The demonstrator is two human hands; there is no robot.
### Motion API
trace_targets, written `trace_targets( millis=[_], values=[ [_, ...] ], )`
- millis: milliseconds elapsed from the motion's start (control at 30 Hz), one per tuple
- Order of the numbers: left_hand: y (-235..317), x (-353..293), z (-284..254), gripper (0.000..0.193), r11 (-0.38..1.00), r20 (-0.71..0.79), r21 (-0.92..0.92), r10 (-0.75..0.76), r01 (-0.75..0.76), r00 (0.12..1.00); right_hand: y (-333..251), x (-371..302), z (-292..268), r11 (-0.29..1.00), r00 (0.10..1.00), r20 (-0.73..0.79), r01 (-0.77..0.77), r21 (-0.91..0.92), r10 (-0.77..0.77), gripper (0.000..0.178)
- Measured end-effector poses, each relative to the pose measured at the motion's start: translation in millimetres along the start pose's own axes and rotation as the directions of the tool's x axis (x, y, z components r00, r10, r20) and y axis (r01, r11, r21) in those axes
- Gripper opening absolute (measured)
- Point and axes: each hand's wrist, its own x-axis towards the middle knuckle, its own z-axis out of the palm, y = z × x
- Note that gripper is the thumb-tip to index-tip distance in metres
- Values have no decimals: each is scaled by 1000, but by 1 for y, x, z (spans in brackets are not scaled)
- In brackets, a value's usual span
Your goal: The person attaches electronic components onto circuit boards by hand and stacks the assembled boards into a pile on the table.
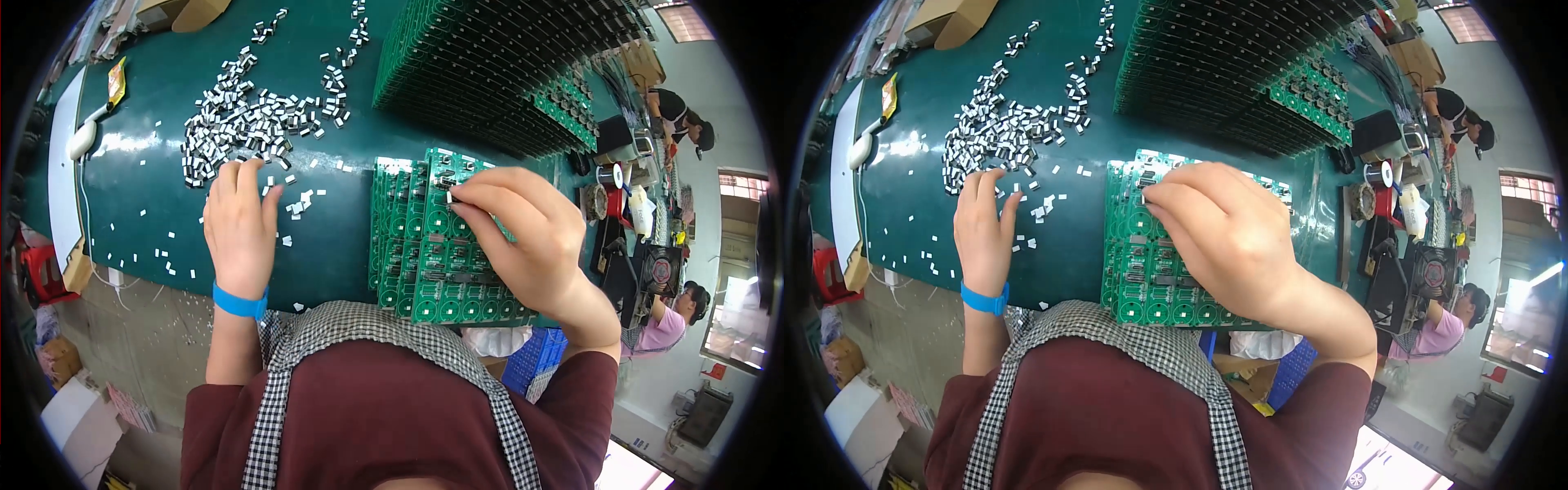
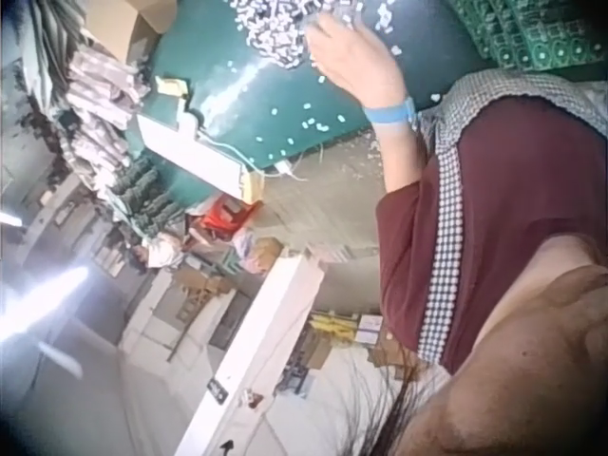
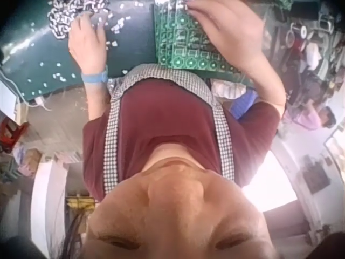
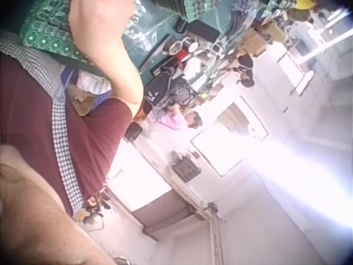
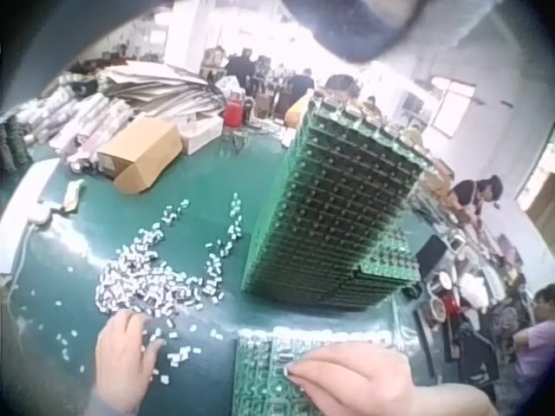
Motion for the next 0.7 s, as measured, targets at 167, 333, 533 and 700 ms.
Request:
trace_targets(
  millis=[167,333,533,700],
  values=[
    [-23,-19,20,23,994,184,4,-106,107,977,0,0,7,997,998,2,56,-48,-56,18],
    [-30,-16,24,20,982,105,-76,-166,175,980,-2,-1,8,997,999,9,42,-71,-41,19],
    [-29,-9,17,16,989,134,-33,-140,146,981,0,-2,7,997,998,27,51,-62,-50,19],
    [-26,-8,21,15,988,178,-29,-146,153,973,1,-4,7,994,996,52,79,-75,-75,22]
  ],
)
